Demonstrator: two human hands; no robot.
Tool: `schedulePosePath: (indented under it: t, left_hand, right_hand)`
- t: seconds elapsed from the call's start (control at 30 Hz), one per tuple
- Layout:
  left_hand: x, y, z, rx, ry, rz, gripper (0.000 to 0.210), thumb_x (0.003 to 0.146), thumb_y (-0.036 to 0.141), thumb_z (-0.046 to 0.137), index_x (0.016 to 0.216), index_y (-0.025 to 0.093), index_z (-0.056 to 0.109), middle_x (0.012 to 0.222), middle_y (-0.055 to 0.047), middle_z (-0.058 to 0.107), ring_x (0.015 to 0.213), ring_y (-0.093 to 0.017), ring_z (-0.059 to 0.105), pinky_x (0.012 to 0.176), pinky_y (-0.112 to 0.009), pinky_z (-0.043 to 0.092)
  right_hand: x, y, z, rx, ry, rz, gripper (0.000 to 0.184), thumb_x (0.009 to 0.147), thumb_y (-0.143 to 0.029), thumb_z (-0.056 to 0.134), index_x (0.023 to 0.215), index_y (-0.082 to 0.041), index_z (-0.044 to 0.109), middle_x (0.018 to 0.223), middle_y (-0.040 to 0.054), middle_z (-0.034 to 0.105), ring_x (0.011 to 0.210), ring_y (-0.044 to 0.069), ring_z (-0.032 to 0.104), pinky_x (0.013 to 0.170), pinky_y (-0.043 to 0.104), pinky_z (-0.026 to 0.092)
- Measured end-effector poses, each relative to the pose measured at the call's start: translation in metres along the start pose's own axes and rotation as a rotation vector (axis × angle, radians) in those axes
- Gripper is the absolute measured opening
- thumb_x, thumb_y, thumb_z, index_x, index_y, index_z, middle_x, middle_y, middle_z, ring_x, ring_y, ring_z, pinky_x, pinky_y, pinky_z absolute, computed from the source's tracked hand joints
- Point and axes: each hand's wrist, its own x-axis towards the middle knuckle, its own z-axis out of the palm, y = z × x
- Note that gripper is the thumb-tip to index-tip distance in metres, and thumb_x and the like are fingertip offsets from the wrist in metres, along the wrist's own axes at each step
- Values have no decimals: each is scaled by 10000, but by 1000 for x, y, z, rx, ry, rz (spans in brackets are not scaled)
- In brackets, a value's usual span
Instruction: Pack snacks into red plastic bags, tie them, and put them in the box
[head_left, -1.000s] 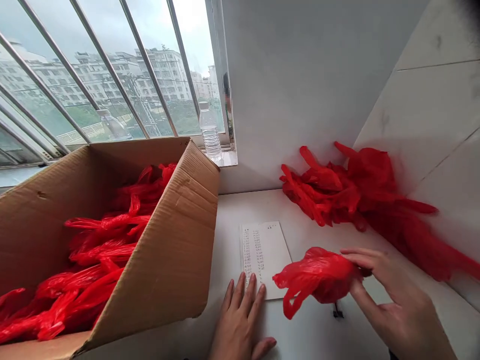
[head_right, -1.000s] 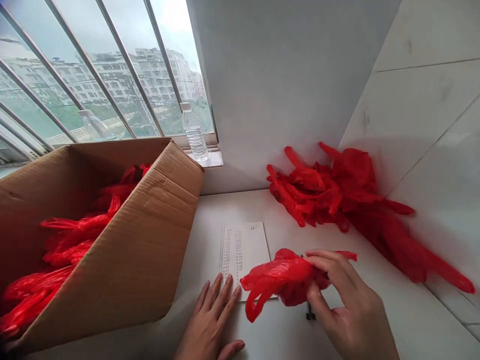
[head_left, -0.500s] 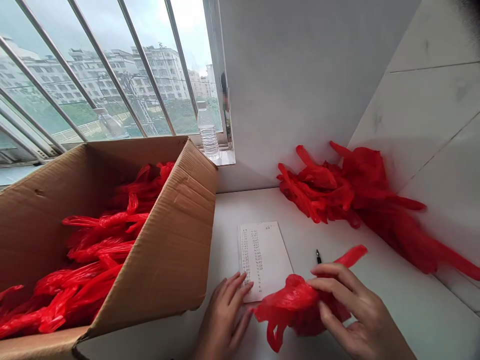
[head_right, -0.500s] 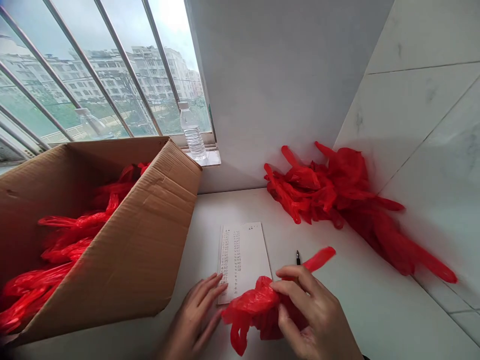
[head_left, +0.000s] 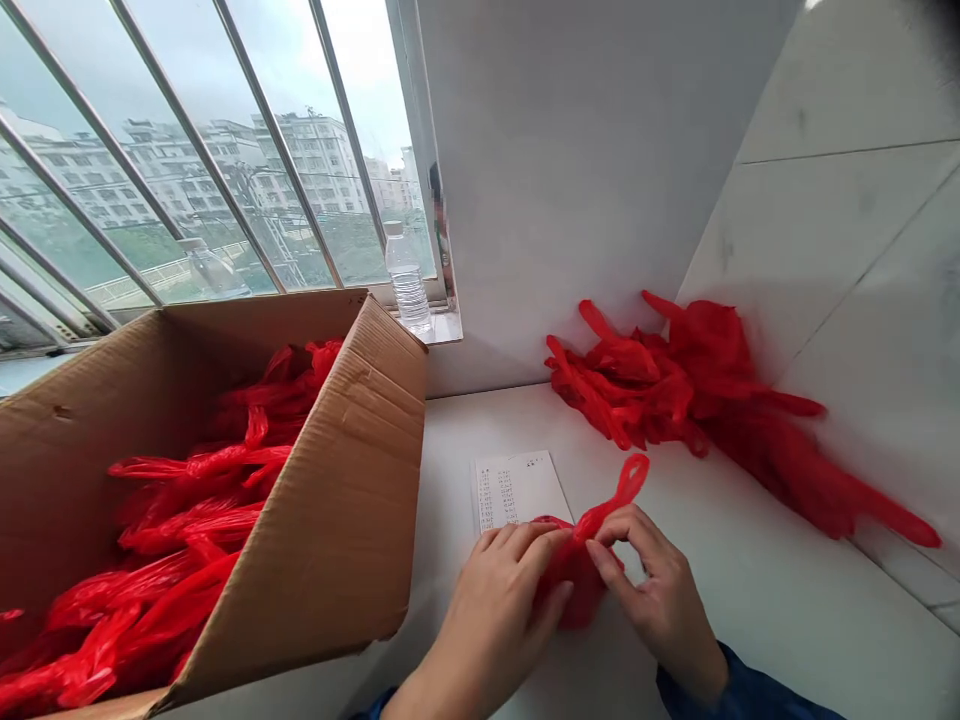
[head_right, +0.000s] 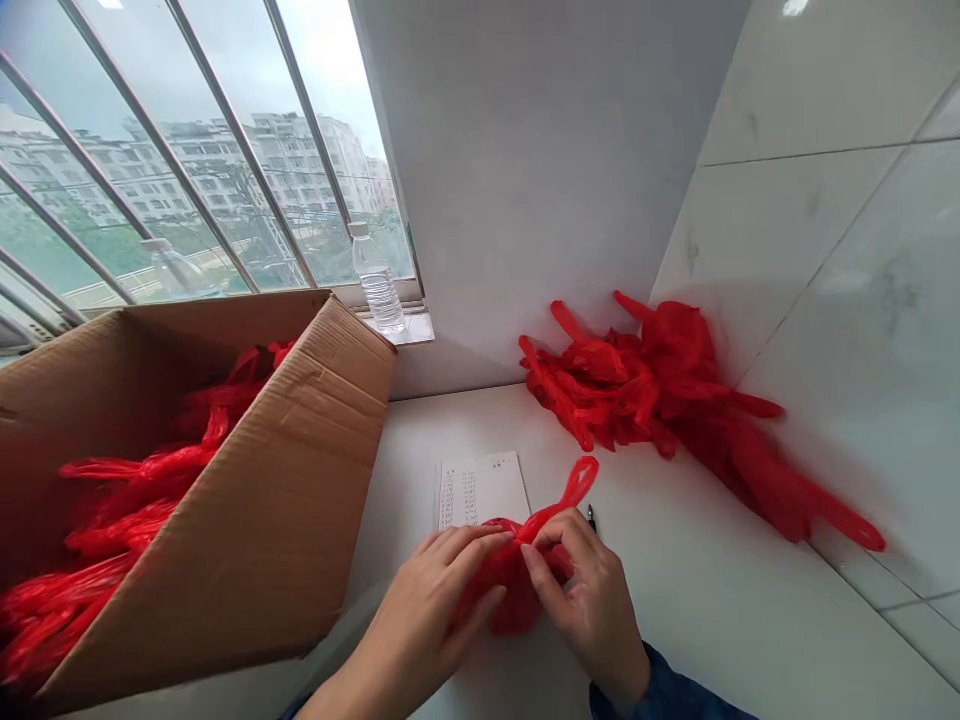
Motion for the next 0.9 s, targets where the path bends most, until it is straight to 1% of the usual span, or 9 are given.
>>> schedulePosePath:
  t: [0.13, 0.27, 0.37, 0.5, 0.57, 0.63, 0.73, 0.83, 0.9]
  left_hand:
    - [2, -13, 3, 99, 12, -7, 348, 933, 137, 616, 1252, 275, 604, 1213, -45, 695, 1053, -276, 663, 881, -472, 541]
    - [-1, -22, 1, 162, 54, -5, 282, 930, 165, 647, 1182, 291, 652, 1094, -25, 714, 931, -249, 683, 799, -394, 547]
    - [-2, -21, 0, 166, 76, 6, 199, 924, 163, 658, 1093, 264, 677, 1022, -22, 716, 887, -227, 687, 743, -327, 536]
    - [-3, -11, 3, 125, 113, 110, 80, 971, 220, 602, 1002, 236, 673, 908, -16, 713, 776, -194, 675, 645, -278, 496]
    - [-6, -1, 7, 92, 163, 209, 176, 1027, 287, 508, 977, 231, 667, 853, -13, 707, 732, -177, 663, 617, -265, 471]
    - [-9, 9, 15, 68, 228, 350, 297, 1063, 340, 414, 951, 229, 666, 783, -1, 689, 676, -151, 642, 584, -251, 440]
    - [-15, 24, 32, 55, 329, 529, 370, 1079, 347, 362, 894, 233, 661, 657, 31, 630, 550, -122, 563, 484, -256, 365]
    - [-20, 33, 50, 23, 375, 527, 445, 1091, 324, 307, 793, 228, 623, 569, 44, 572, 465, -109, 482, 425, -266, 319]
    - [-23, 35, 60, -16, 380, 478, 521, 1098, 350, 256, 708, 201, 568, 525, 41, 541, 424, -89, 445, 412, -242, 331]
  right_hand:
    - [-1, -1, 2, 25, -51, 23, 136, 1002, -223, 528, 869, -242, 552, 840, -8, 596, 772, 151, 596, 716, 270, 484]
    - [-3, -5, 7, 78, -90, -20, 97, 990, -180, 516, 972, -241, 589, 919, 13, 622, 831, 157, 615, 724, 270, 505]
    - [-3, -8, 7, 86, -85, -41, 113, 977, -160, 524, 1023, -232, 597, 943, 23, 629, 835, 157, 618, 731, 276, 518]
    - [-1, -10, -1, 49, -86, -88, 98, 973, -172, 551, 899, -222, 591, 817, 0, 619, 720, 142, 584, 659, 269, 480]
    - [-3, -10, -9, 19, -55, -137, 178, 977, -171, 547, 807, -219, 570, 720, -20, 592, 644, 128, 554, 602, 259, 433]
    - [-9, -10, -17, 1, 9, -160, 249, 981, -161, 526, 738, -215, 545, 643, -34, 545, 580, 116, 510, 551, 256, 381]
    - [-20, -7, -26, 57, 122, -87, 310, 984, -142, 495, 684, -210, 524, 600, -38, 489, 533, 109, 461, 510, 263, 341]
    - [-26, -4, -30, 116, 216, 9, 342, 986, -133, 501, 651, -206, 506, 588, -38, 462, 509, 104, 432, 478, 270, 310]
    - [-27, -3, -29, 113, 219, 28, 355, 983, -127, 509, 637, -204, 497, 575, -41, 447, 494, 99, 417, 465, 275, 293]
